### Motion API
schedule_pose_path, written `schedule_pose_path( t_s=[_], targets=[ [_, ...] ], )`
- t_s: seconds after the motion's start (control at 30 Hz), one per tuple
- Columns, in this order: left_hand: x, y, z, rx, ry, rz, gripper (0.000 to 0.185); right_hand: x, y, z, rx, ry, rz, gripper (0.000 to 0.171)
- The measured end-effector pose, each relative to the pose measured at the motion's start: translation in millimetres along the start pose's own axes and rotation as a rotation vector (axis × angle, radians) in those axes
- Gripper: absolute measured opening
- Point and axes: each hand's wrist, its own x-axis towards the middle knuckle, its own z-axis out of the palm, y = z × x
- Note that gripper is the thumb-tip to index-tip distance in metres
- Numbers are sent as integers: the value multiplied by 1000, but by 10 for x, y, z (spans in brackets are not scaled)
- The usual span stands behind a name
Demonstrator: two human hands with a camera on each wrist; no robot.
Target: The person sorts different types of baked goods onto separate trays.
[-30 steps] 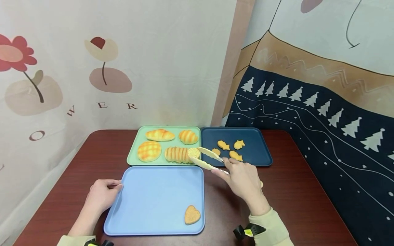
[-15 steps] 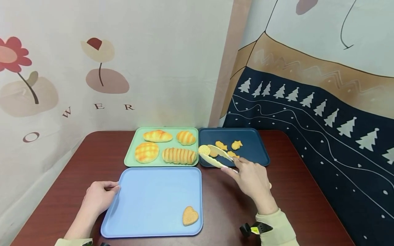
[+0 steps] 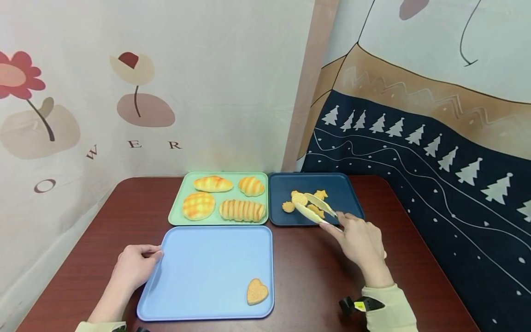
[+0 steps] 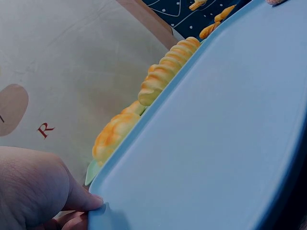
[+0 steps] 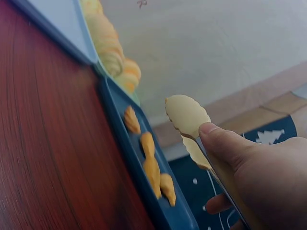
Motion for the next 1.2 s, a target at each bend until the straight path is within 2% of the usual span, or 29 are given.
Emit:
schedule_pose_path(
  t_s=[0.47,1.2],
  targets=[
    [-8,-2,2,7,12,7,28,-58,394,7,8,-43,102,84],
    [-8,3,3,1,6,1,28,-70,727,21,-14,-105,145,81]
  ],
)
